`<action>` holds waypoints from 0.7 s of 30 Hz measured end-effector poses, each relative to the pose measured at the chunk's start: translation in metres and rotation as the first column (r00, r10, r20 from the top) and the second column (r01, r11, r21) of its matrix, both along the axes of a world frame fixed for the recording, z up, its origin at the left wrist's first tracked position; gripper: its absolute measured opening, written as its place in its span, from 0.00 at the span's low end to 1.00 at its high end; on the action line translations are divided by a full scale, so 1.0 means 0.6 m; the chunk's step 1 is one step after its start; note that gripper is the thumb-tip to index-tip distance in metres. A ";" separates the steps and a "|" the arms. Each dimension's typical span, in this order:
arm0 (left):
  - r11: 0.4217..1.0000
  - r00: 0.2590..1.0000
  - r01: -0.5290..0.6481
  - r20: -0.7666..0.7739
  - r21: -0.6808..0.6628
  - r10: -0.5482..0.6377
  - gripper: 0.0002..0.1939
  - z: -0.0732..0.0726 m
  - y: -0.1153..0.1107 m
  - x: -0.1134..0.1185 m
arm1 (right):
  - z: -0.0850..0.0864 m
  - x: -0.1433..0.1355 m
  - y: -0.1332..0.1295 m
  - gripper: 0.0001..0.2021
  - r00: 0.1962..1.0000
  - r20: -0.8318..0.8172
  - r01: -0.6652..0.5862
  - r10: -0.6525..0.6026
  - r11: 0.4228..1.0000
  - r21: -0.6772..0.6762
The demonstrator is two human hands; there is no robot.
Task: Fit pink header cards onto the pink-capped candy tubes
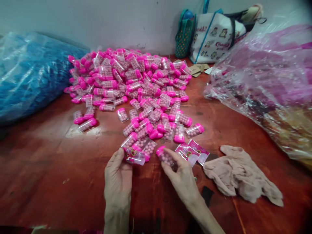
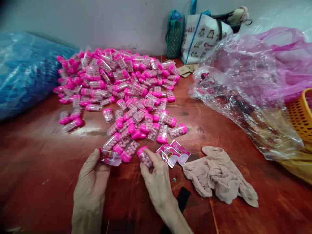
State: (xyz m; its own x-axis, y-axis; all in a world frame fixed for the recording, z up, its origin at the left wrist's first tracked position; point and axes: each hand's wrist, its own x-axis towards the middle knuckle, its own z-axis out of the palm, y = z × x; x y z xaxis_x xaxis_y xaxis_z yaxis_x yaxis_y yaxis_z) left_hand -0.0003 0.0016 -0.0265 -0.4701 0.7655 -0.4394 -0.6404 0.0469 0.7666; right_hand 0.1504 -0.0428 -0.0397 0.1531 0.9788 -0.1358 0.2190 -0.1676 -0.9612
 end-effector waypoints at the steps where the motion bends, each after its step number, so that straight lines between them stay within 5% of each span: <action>1: 1.000 1.000 0.010 -0.003 0.001 -0.010 0.05 -0.001 0.000 0.001 | 0.003 0.005 -0.001 0.16 0.991 -0.135 -0.017 0.011 0.999 -0.038; 5: 0.998 0.998 0.061 -0.028 0.016 -0.061 0.03 -0.003 -0.001 0.008 | 0.024 0.013 -0.016 0.14 0.931 -0.364 -0.053 0.039 0.998 -0.029; 13: 0.993 0.992 0.117 -0.047 0.030 -0.115 0.04 0.000 0.002 0.030 | 0.047 0.006 -0.019 0.16 0.970 -0.203 -0.086 0.131 0.972 0.219; 21: 0.975 0.981 0.179 -0.104 0.134 -0.165 0.06 -0.003 0.002 0.042 | 0.032 0.034 -0.026 0.22 0.960 -0.272 -0.065 0.063 0.998 0.004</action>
State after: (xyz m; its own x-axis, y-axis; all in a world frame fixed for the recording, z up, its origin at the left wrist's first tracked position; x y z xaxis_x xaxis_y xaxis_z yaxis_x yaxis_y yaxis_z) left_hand 0.0249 0.0030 -0.0285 -0.3593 0.8897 -0.2816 -0.5585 0.0367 0.8287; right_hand 0.1708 -0.0583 -0.0204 0.0468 0.9846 -0.1686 -0.0398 -0.1668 -0.9852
